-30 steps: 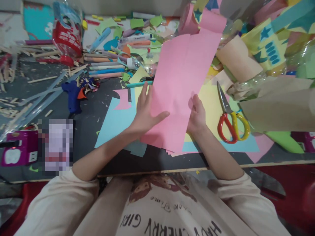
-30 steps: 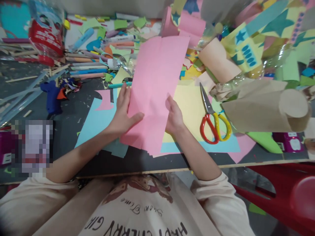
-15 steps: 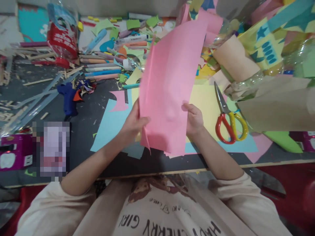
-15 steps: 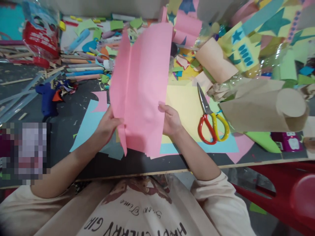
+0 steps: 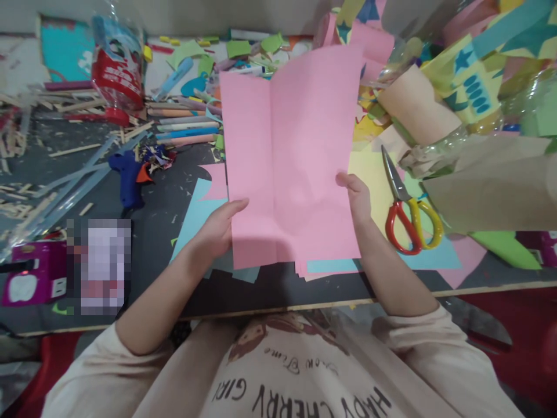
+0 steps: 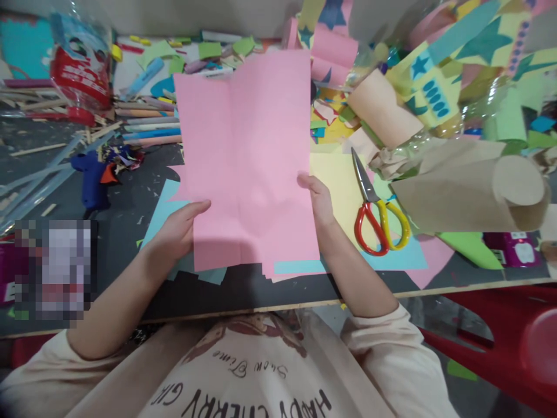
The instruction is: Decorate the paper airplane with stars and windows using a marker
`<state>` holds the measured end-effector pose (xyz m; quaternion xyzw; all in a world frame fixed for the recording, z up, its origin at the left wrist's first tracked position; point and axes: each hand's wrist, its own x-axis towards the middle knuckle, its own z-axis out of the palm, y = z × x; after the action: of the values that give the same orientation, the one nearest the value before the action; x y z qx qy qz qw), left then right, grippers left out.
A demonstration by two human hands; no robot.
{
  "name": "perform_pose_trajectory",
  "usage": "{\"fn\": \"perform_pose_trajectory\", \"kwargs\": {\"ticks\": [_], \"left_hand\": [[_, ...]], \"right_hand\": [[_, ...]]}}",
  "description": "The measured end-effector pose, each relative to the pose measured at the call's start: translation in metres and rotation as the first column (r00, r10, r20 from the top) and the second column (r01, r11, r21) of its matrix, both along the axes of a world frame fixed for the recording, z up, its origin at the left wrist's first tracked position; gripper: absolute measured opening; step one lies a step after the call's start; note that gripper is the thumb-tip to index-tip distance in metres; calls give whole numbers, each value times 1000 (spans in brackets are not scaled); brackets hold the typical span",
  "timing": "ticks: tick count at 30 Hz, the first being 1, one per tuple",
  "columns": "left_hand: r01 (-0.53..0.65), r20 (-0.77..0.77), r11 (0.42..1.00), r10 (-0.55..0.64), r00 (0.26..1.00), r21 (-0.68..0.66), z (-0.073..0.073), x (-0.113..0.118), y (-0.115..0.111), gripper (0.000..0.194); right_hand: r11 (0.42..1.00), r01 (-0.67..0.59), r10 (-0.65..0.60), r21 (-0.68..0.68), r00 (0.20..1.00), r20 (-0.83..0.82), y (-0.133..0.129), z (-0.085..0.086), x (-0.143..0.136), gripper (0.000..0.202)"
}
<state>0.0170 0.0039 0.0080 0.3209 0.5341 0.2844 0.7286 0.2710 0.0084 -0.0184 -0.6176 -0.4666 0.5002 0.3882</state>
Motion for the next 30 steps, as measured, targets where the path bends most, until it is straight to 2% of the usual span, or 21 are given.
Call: {"fn": "perform_pose_trajectory", "kwargs": {"ticks": [1,3,5,8,10,13,15,18,19,21,23,26,28,30], "left_hand": [[-43,32,998,45,998,-56,3,0,0,30],[-131,55,988,135,989,-82,8,-2,1,31],[-190,42,980,193,980,-59,12,-6,0,32],[-204,16,979,204,979,-27,10,-13,-2,36],[-180,3,984,180,984,-4,5,-15,-3,38],[-158,-11,987,158,987,17,-4,-14,-5,41],[-150,-9,989,150,989,18,-8,-12,-7,41],[-213,4,977,213,977,-5,-10,-9,-9,35],[-252,7,968,252,968,-9,-10,-8,-10,32],[-316,10,949,316,949,-3,-11,-6,-11,28],[-358,3,933,358,934,14,-11,-6,-11,25],[-418,13,907,418,908,54,-13,-6,-9,20],[-453,54,887,450,891,86,-14,-6,-8,18],[-479,98,871,470,877,112,-14,-6,-7,19]], "right_hand": [[997,14,-23,-73,993,-120,2,1,-2,37],[979,53,-115,-195,941,-319,8,1,-7,34],[986,75,-120,-149,938,-325,13,-1,-12,37],[992,117,-105,36,967,-234,11,1,-13,47],[974,170,-150,149,979,-135,-1,9,-5,52],[962,93,-141,256,974,178,-34,26,23,44],[961,60,-179,272,881,438,-59,30,49,40],[970,74,-225,231,628,745,-91,19,87,53],[972,67,-224,225,563,796,-98,14,97,55],[977,7,-185,211,513,838,-107,6,111,58],[988,1,-136,152,460,877,-105,6,117,58],[993,121,-38,-1,322,946,-89,22,117,69],[970,153,145,-187,250,957,-75,35,115,68],[924,169,308,-344,208,928,-64,43,114,64]]}}
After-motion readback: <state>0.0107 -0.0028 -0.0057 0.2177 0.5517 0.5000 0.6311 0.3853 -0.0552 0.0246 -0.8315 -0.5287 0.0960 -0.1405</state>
